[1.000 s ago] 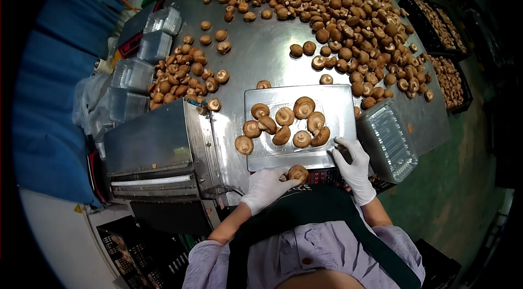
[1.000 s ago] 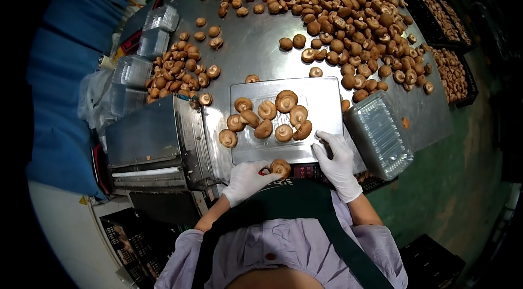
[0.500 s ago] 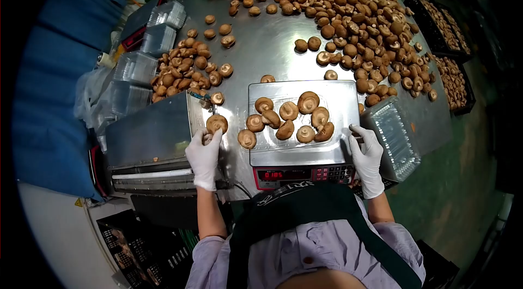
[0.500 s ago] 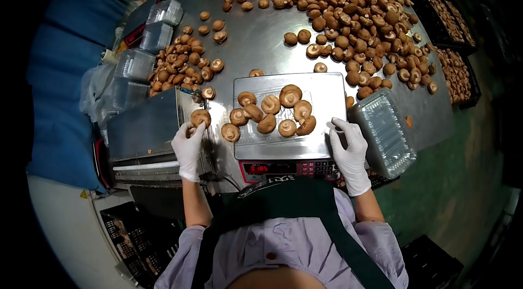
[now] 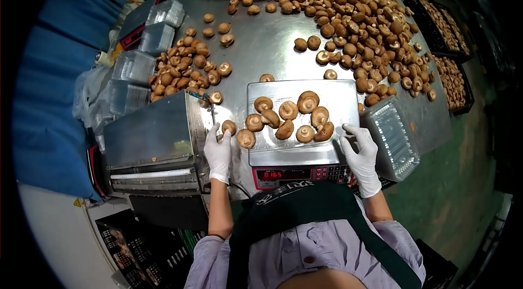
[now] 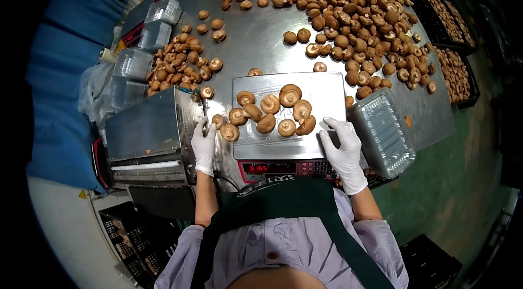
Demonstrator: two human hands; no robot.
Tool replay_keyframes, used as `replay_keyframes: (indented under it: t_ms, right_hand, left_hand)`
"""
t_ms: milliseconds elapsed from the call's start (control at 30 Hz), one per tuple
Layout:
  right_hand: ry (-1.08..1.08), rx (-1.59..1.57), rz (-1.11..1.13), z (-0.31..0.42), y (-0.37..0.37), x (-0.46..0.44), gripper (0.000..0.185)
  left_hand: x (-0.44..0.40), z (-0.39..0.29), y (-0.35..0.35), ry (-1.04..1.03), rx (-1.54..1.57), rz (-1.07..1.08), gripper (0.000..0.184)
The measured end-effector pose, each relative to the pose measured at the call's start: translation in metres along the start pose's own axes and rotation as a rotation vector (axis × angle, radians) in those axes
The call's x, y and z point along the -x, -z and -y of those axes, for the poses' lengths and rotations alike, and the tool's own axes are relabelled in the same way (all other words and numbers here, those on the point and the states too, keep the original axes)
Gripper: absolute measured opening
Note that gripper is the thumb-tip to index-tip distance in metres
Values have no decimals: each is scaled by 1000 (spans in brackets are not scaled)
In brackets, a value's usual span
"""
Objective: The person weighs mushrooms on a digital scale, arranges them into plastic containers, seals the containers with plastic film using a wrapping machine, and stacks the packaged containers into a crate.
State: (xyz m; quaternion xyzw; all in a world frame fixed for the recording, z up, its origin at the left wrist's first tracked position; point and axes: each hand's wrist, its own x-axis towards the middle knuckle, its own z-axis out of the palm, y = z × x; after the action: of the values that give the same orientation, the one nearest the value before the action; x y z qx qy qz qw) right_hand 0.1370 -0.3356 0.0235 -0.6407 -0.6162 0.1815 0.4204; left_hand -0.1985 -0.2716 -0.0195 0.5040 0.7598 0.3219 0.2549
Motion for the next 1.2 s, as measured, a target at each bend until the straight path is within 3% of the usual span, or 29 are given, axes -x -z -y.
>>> replay_keyframes:
  t_ms: [67,100,133,233,367,500,633,700,767,833,933,1000,1100,1200]
  right_hand:
    - [10,34,5,9,-2,-4,34]
    - [22,19,23,7,-4,-4,46]
    - [25,18,22,7,-6,-5,46]
    - [136,145,34,13,-12,-9,70]
    - [186,231,53,19,-22,-8,66]
    - [247,250,12,11,-30,-5,63]
    - [208,120,13,21,-23,-12,60]
    - [231,105,0,33,-20,-21,59]
    - [296,150,-8,47,-18,-32,56]
    - [423,193,137,44,-31,-41,52]
    - [535,241,331,35,-66,-37,51]
    - [549,237,328,36,-71,-37,52]
    - [495,196,295,35,-68,-37,51]
    - [481,83,272,32,-61,-36,46]
  left_hand:
    - [7,-15,6,12,71,-1,35]
    - [9,-19,8,-61,85,0,34]
    - [11,-23,11,-136,99,4,32]
    - [15,-29,16,-162,139,32,31]
    - [24,-26,12,-227,179,76,31]
    - [40,-38,7,-305,28,129,42]
    - [49,-34,-4,-361,2,55,46]
    - [51,-33,-7,-498,-141,-55,45]
    - [55,-36,-9,-570,-87,-76,44]
    - [52,-43,-13,-750,-63,-129,44]
    - [44,-52,-12,-876,-264,75,41]
    - [39,-54,-8,-865,-315,134,39]
    - [33,-56,-2,-759,-125,297,43]
    - [26,-47,-8,-635,37,186,44]
